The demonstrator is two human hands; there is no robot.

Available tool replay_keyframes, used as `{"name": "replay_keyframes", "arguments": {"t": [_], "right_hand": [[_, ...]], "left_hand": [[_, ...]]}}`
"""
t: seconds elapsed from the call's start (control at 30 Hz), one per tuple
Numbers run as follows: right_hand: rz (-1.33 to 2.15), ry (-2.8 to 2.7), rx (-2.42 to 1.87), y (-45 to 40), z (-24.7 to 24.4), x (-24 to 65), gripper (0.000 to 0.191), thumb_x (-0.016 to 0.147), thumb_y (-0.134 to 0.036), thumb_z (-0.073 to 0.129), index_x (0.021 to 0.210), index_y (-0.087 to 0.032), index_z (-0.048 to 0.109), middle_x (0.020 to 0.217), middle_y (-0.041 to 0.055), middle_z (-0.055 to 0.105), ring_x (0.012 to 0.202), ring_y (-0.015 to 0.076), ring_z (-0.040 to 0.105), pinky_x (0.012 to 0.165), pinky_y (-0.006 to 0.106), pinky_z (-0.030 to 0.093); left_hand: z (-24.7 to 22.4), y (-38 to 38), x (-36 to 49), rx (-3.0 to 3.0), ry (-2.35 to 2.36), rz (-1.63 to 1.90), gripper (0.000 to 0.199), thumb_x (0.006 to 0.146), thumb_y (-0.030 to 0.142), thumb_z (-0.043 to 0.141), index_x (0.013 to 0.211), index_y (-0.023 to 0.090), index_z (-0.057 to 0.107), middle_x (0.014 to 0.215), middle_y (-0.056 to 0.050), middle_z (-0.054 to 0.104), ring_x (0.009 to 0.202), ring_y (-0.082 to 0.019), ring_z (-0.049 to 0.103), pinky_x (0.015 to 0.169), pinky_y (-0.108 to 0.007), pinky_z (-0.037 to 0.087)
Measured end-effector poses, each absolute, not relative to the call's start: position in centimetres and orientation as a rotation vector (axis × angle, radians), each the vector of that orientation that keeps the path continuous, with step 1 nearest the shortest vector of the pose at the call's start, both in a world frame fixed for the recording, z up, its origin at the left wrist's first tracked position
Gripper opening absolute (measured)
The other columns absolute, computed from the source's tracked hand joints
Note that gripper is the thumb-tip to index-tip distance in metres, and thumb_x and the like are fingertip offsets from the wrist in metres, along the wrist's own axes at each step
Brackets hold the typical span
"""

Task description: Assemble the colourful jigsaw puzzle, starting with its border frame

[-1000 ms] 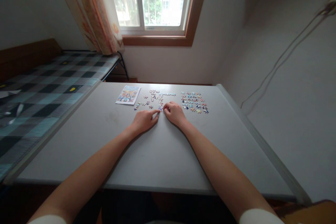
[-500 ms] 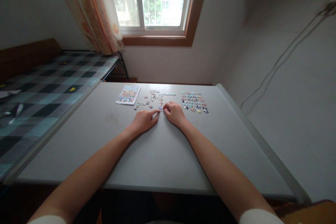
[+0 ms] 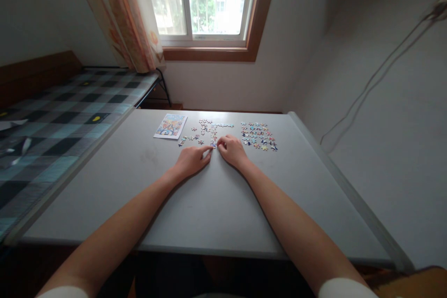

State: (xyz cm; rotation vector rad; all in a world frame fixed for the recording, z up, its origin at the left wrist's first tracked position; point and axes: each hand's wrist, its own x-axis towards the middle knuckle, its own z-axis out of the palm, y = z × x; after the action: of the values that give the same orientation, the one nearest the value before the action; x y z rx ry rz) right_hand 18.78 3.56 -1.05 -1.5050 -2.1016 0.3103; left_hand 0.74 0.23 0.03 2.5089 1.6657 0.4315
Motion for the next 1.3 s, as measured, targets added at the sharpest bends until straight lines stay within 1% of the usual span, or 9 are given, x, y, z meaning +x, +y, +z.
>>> {"name": "replay_keyframes", "arguments": {"t": [0.73,1.1,1.3], "right_hand": [[0.323,-2.105,-1.509,3.37,-0.77,18.75,0.019,0.084,-0.019,0.049,0.084,-0.021,0.068,0.090,0.0042,0.063,0.088,0.0182,0.055,0.081,0.030,0.037],[0.323,-2.108,-1.510,3.43,-0.92,18.80,0.020,0.084,-0.019,0.049,0.085,-0.022,0.069,0.090,0.0045,0.062,0.087,0.0179,0.055,0.081,0.030,0.037],[0.321,-2.108,-1.508,3.50,-1.00,18.79,0.020,0.084,-0.019,0.049,0.085,-0.021,0.069,0.090,0.0048,0.062,0.088,0.0179,0.055,0.082,0.029,0.037]], "left_hand": [[0.00,0.21,0.71,2.522,1.658,0.454,0.034,0.091,0.040,0.047,0.118,0.032,0.066,0.063,0.001,0.066,0.059,-0.016,0.061,0.058,-0.024,0.036],[0.35,0.11,0.84,2.497,1.670,0.412,0.035,0.091,0.039,0.047,0.120,0.030,0.066,0.065,0.000,0.068,0.063,-0.016,0.063,0.062,-0.024,0.040],[0.15,0.17,0.84,2.506,1.667,0.430,0.035,0.091,0.039,0.047,0.120,0.032,0.066,0.064,0.001,0.067,0.061,-0.016,0.062,0.061,-0.024,0.039]]}}
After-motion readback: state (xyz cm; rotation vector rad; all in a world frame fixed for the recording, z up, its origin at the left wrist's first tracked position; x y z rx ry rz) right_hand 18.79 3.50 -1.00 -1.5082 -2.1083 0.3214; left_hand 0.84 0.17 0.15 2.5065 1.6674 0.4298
